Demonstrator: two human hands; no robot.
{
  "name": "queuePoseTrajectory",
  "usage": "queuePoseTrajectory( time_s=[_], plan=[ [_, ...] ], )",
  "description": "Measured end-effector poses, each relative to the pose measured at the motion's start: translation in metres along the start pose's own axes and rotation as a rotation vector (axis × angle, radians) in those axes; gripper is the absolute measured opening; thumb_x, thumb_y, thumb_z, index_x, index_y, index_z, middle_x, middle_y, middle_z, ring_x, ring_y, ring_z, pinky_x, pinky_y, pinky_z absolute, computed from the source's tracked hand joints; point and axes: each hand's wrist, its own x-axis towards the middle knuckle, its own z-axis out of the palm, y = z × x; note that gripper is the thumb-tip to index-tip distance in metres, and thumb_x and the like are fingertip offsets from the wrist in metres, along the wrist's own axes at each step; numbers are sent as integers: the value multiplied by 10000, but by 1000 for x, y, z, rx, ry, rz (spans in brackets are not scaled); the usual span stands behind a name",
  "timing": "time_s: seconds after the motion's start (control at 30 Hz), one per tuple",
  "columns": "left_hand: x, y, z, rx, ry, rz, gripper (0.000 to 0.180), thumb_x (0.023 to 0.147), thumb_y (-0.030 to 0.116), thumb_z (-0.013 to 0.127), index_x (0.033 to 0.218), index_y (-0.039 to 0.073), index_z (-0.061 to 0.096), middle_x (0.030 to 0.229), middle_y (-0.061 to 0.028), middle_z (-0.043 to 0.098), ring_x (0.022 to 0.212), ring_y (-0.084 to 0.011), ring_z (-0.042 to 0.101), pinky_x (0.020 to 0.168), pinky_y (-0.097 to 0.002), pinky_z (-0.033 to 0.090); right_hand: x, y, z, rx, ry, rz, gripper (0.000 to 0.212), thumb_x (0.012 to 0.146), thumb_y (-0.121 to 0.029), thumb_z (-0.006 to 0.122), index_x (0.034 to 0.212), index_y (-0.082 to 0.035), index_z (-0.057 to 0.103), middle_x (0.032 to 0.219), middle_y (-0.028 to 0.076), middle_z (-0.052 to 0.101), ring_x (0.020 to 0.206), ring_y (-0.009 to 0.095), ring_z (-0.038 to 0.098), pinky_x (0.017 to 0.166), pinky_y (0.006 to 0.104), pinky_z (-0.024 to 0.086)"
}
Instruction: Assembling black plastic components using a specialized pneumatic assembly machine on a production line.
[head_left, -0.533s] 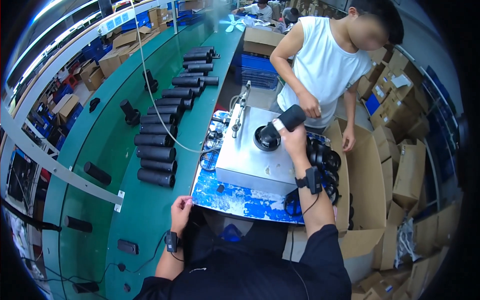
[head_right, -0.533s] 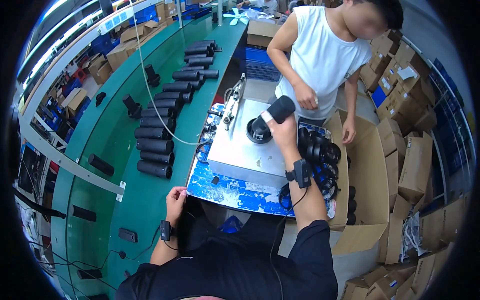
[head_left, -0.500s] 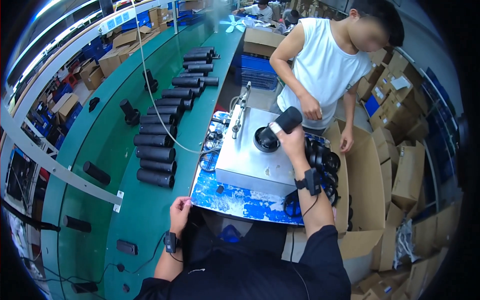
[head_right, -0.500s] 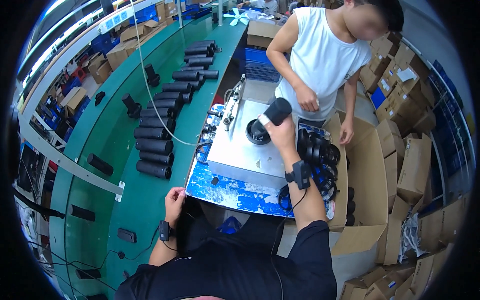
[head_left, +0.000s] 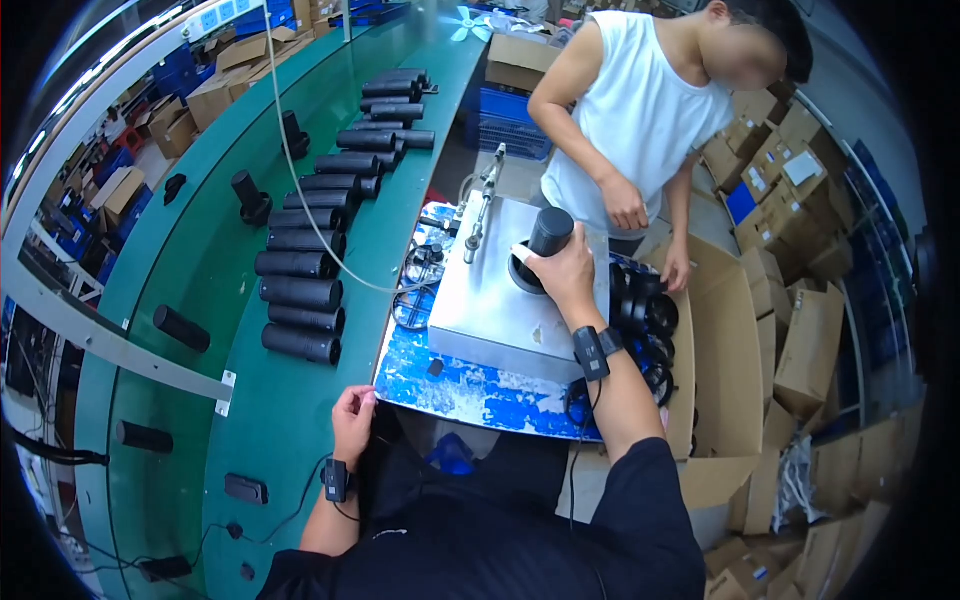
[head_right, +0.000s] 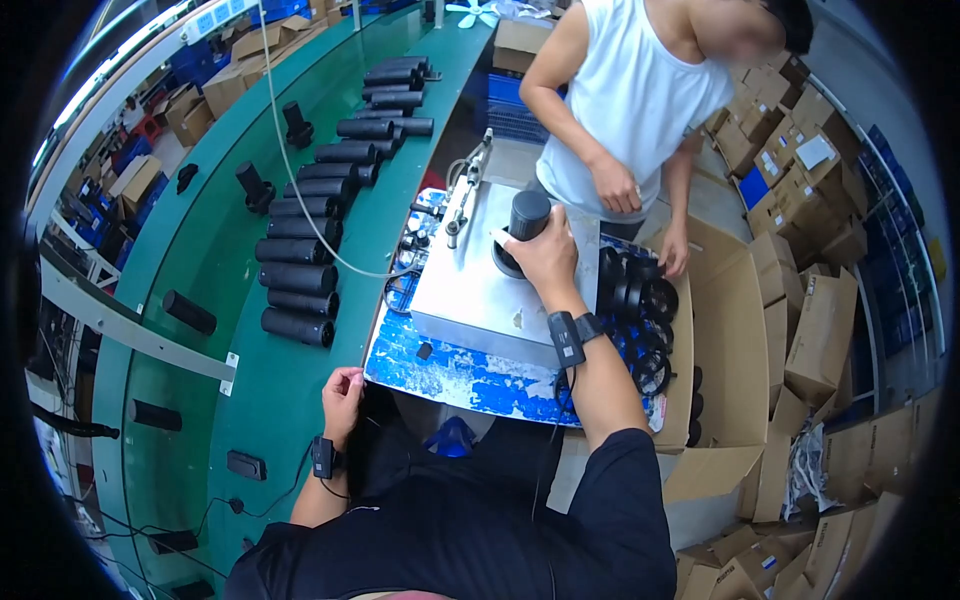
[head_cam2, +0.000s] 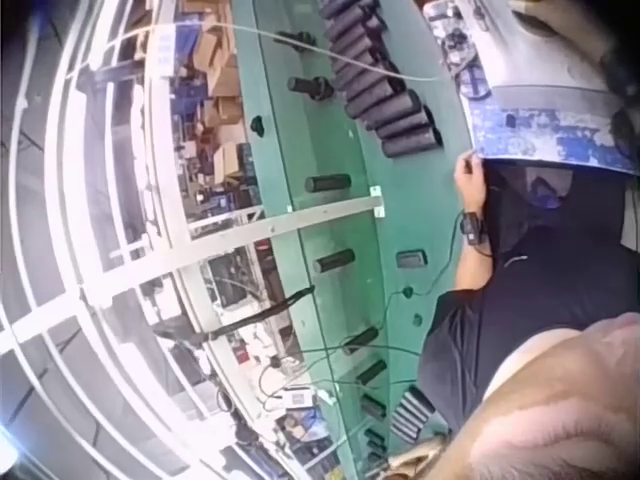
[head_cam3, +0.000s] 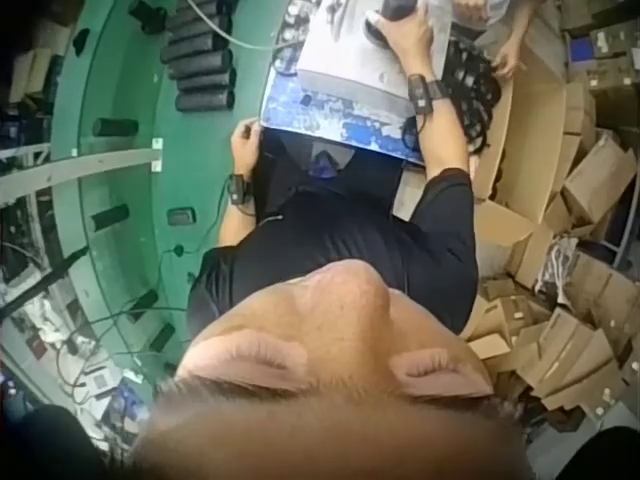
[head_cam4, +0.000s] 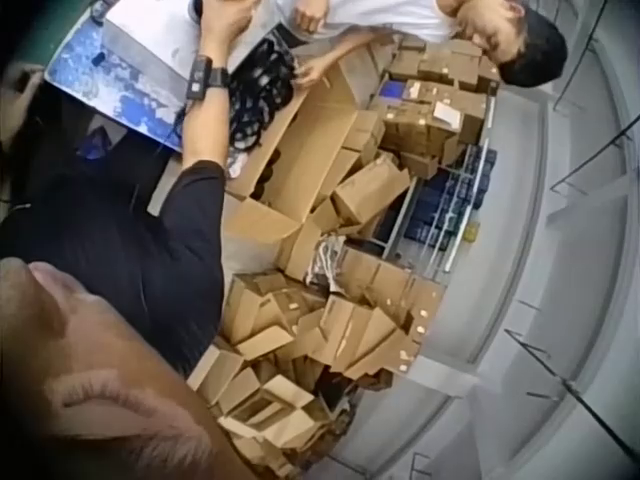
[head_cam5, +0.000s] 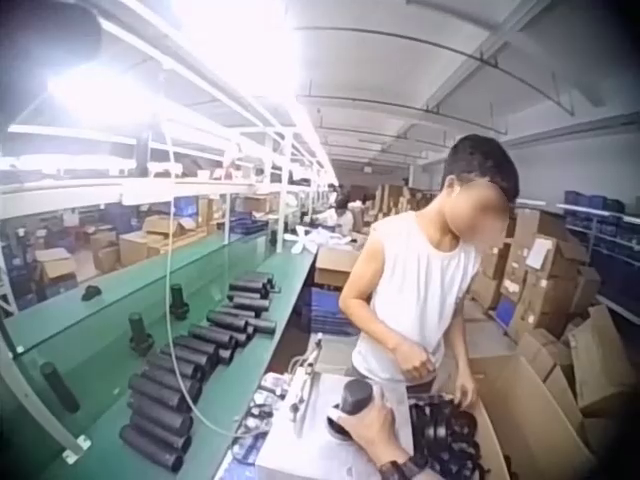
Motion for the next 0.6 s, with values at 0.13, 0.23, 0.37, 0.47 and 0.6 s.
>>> queuePoseTrajectory(
  time_s=[0.13, 0.23, 0.37, 0.47, 0.6],
  plan=[
    [1, 2, 2, 31, -6, 14, 114, 1063, 113, 685, 1138, 32, 710, 854, 39, 643, 694, -29, 540, 619, -203, 429, 13, 20, 10, 52, -23, -99, 790, 679, -437, 987, 1216, -18, 586, 1097, 227, 752, 1014, 435, 744, 927, 474, 579],
    [1, 2, 3, 26, 3, 24, 113, 1063, 108, 683, 1139, 30, 711, 857, 40, 645, 699, -27, 539, 625, -202, 430, 21, 23, 7, 117, -95, -124, 796, 686, -426, 983, 1244, -28, 579, 1096, 220, 753, 1023, 424, 747, 931, 467, 579],
    [0, 2, 0, 6, 3, 39, 117, 1062, 110, 684, 1142, 29, 712, 860, 42, 646, 703, -27, 539, 632, -203, 433, 12, 17, 7, 102, -68, -65, 798, 679, -399, 989, 1252, -25, 578, 1092, 213, 755, 1029, 408, 751, 942, 455, 578],
    [-5, -4, -1, 4, -1, 30, 121, 1060, 113, 688, 1140, 25, 712, 861, 42, 643, 702, -27, 536, 632, -204, 434, 14, 11, -6, 141, -48, -87, 759, 721, -424, 961, 1248, -27, 586, 1083, 213, 754, 1027, 420, 747, 960, 476, 571],
    [-5, 1, 2, 19, -19, 4, 127, 1052, 99, 689, 1135, 11, 726, 851, 41, 647, 741, -34, 549, 664, -212, 445, 44, -23, -40, -62, -85, -395, 666, 828, -503, 859, 1236, -40, 609, 1091, 226, 752, 1044, 440, 737, 973, 514, 560]
  ],
)
